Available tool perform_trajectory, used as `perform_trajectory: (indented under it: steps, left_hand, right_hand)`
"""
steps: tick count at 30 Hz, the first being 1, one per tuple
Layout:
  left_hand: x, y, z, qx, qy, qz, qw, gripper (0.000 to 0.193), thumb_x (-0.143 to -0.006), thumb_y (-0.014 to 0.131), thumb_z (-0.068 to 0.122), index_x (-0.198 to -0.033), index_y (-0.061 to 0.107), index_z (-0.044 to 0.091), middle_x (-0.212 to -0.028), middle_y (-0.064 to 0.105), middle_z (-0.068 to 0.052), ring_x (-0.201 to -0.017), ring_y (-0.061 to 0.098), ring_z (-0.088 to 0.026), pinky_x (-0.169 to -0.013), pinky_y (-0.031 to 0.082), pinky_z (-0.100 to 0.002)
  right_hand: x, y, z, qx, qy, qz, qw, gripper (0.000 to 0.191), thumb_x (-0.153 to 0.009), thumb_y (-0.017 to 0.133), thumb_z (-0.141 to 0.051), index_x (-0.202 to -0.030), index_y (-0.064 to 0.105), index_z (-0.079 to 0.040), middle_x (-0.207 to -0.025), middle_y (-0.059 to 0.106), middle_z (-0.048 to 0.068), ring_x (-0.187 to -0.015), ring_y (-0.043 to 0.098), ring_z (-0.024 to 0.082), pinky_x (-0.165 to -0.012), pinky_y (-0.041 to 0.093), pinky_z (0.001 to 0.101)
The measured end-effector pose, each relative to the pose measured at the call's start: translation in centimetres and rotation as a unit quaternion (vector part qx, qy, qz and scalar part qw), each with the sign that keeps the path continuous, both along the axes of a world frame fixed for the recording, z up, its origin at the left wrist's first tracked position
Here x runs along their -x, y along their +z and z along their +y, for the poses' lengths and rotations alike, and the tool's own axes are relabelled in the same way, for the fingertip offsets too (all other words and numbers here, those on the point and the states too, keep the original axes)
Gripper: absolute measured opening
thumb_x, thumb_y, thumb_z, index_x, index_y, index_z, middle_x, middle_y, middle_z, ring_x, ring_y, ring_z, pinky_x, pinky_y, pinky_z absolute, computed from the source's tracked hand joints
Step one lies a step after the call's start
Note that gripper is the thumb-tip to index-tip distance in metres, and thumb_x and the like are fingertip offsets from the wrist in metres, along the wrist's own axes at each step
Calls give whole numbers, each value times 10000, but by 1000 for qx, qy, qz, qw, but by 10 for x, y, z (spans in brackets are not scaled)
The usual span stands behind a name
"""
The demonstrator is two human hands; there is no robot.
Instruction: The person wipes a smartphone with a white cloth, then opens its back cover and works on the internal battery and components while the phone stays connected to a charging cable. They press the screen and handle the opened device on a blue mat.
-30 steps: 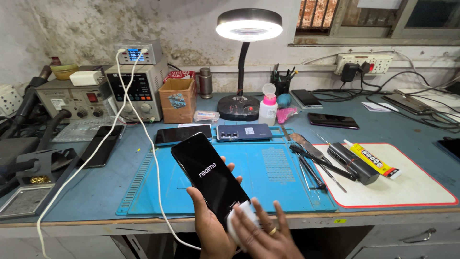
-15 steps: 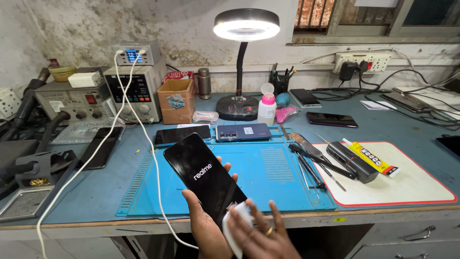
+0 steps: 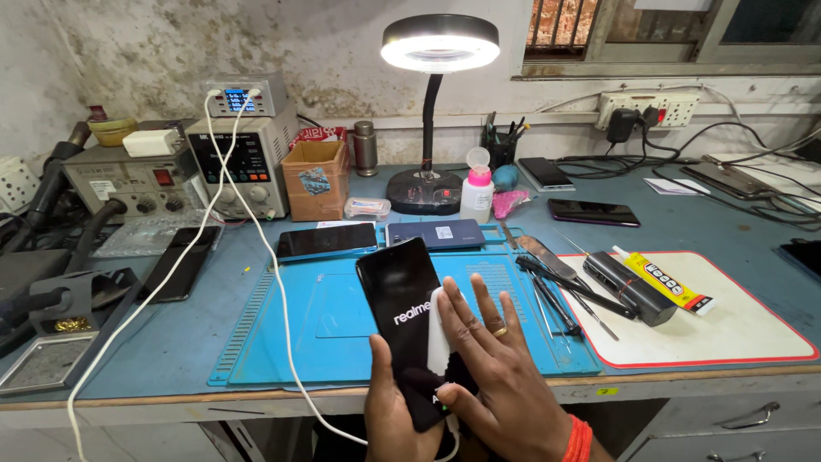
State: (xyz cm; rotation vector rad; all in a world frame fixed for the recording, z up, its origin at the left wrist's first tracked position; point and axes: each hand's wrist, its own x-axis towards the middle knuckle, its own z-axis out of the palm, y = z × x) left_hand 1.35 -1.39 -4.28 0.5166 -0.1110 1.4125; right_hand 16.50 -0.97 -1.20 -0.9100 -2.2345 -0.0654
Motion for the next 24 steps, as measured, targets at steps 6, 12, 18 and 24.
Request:
perform_trajectory:
  steps: [6, 12, 18, 24]
  left_hand:
    - [18, 7, 10, -29, 86, 23, 996, 745, -1015, 357, 558, -1499, 431, -4, -1518, 531, -175, -1406, 519, -271, -1155, 410, -432]
    - [0, -2, 5, 113, 33, 7, 993, 721, -1021, 404, 546, -1463, 465, -19, -1445, 561, -194, -1305, 549, -331, -1092, 429, -490]
    - [-4, -10, 2, 66, 59, 32, 996, 695, -997, 437, 513, -1434, 493, -24, -1398, 620, -180, -1270, 621, -297, -1072, 474, -455]
    - [-9, -15, 5, 71, 98, 66, 990, 643, -1007, 438, 461, -1434, 480, -17, -1359, 638, -197, -1224, 642, -310, -1032, 503, -463]
  right_hand:
    - [1, -33, -8, -103, -35, -104, 989, 957, -946, 340, -722, -1620, 260, -47, -1701, 262, 151, -1585, 138, 391, -1217, 41, 643]
    - [-3, -14, -3, -46, -7, -21, 999, 898, -988, 363, -656, -1616, 279, -20, -1715, 262, 168, -1615, 113, 407, -1232, 38, 647]
    - [2, 7, -6, -44, -28, -12, 999, 876, -1004, 374, -626, -1619, 268, -12, -1722, 244, 170, -1618, 95, 395, -1242, 16, 629]
    - [2, 5, -9, -70, -47, -17, 996, 861, -999, 396, -611, -1622, 235, -38, -1708, 230, 162, -1599, 93, 398, -1226, -17, 614]
